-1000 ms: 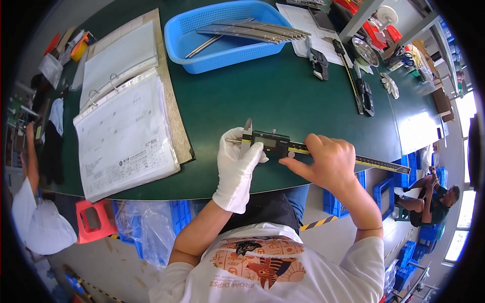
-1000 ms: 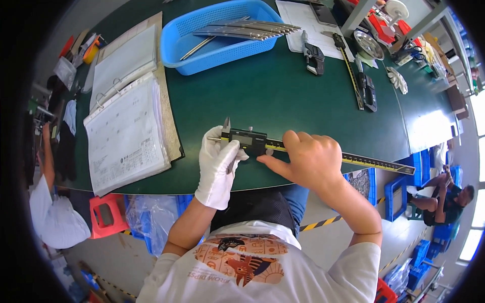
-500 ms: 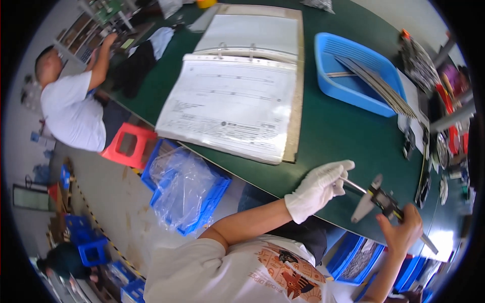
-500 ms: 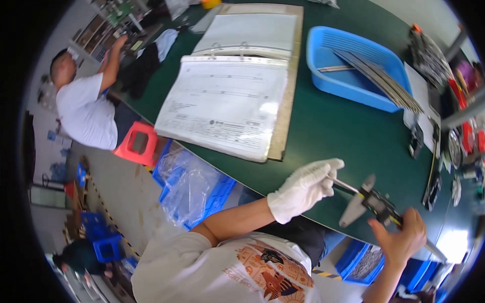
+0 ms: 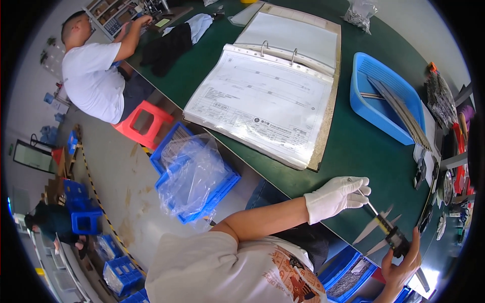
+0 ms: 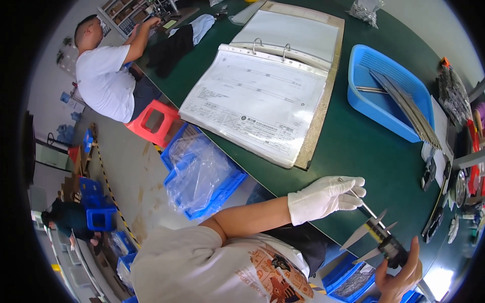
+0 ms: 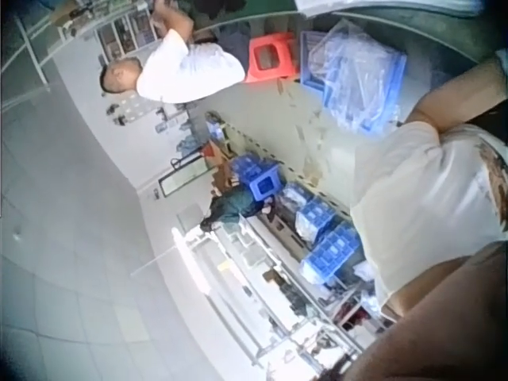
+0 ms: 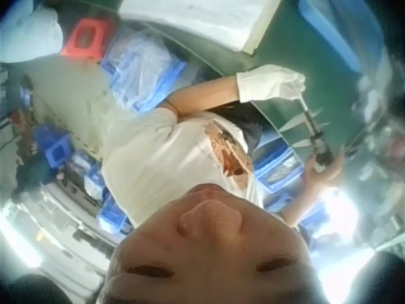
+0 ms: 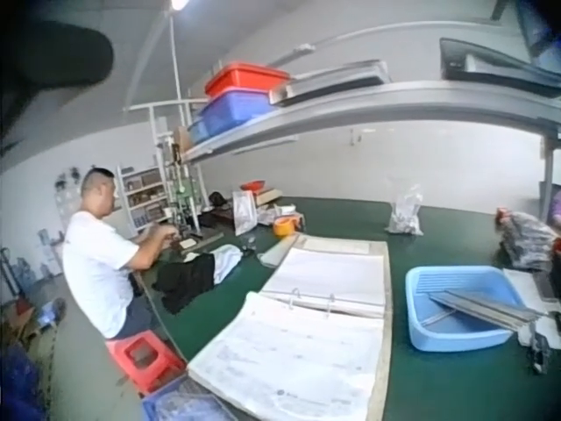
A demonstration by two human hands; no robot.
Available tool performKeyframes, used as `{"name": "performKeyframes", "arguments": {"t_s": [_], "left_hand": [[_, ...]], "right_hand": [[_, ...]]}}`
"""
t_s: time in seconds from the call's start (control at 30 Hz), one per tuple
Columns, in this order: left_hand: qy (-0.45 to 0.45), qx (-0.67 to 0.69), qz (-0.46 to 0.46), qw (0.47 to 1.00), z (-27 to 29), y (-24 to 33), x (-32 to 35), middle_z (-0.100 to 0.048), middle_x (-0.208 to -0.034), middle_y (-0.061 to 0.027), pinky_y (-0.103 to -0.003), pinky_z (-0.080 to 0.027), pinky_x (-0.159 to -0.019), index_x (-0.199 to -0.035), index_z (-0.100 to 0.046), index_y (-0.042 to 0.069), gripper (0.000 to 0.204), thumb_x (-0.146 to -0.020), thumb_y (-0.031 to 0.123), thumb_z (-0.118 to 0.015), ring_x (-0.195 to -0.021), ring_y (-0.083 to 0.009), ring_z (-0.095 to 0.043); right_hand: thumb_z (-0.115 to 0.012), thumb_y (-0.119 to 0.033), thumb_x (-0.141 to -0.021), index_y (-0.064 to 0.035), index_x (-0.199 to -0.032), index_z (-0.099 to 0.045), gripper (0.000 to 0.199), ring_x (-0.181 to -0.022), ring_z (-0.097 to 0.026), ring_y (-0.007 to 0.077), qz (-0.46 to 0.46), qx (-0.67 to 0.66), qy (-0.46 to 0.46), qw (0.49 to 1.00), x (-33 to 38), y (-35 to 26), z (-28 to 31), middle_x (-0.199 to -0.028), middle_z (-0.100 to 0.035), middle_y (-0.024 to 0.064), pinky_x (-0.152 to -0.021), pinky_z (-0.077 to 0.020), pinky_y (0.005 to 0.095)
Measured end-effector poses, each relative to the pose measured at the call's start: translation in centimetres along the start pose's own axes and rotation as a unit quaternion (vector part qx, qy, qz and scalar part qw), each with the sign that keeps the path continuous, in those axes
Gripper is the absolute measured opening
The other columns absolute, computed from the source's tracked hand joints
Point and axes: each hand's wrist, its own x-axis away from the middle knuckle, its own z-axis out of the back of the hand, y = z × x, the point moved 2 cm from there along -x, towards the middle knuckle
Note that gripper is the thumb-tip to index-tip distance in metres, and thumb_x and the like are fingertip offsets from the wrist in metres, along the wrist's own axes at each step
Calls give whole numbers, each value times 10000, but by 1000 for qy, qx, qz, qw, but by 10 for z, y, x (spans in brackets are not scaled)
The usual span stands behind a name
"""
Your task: Measuring the dimensions of metal rods using digital calipers and recording the data on a paper slip.
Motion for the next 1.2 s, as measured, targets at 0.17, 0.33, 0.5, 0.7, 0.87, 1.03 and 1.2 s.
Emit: {"name": "performKeyframes", "arguments": {"t_s": [0.17,0.33,0.5,0.7,0.87,1.03,1.2], "left_hand": [[-35,39,-7,999,6,7,1,-559,-943,-46,-254,-458,-750,-1112,-501,33,359,-879,306,-492,-752,-101,-557],[-52,-67,23,996,1,9,3,-521,-1059,-93,-292,-453,-796,-1148,-461,25,487,-878,428,-420,-964,-177,-545],[-55,-46,58,996,2,15,8,-505,-1100,-139,-316,-443,-839,-1143,-452,25,515,-874,460,-392,-1041,-244,-519],[-47,-14,72,996,3,9,4,-518,-1081,-145,-314,-444,-852,-1104,-478,7,523,-865,466,-407,-1035,-265,-523],[-32,26,77,996,2,7,4,-560,-994,-121,-291,-472,-800,-1037,-532,-2,512,-853,467,-438,-956,-242,-563],[-8,-27,58,998,1,7,2,-571,-906,-100,-259,-487,-700,-940,-562,25,485,-834,491,-477,-804,-164,-575],[-33,3,84,996,3,9,5,-574,-912,-115,-277,-488,-732,-920,-561,37,467,-840,486,-466,-825,-195,-584]], "right_hand": [[-647,-417,-709,50,-1073,-503,610,-540,-494,248,79,33,-12,996,5,6,20,-641,-502,82,-483,-362,333],[-657,-436,-693,-25,-877,-552,463,-494,-436,210,-76,63,9,995,21,43,-1,-579,-450,66,-439,-296,322],[-613,-357,-746,73,-1086,-505,559,-514,-458,222,78,64,117,988,1,13,15,-772,-581,123,-433,-330,288],[-608,-674,-615,45,-863,-543,764,-517,-357,128,-35,22,137,990,30,44,26,-659,-449,33,-435,-234,256],[-645,-427,-730,33,-773,-518,479,-480,-374,180,-64,99,112,987,22,43,14,-593,-411,69,-421,-254,289],[-713,-447,-653,50,-913,-578,577,-513,-441,177,90,135,169,972,6,19,37,-663,-500,81,-428,-319,273],[-738,-429,-623,34,-837,-524,554,-560,-439,138,-87,114,141,980,29,55,32,-689,-482,49,-455,-331,255]]}}
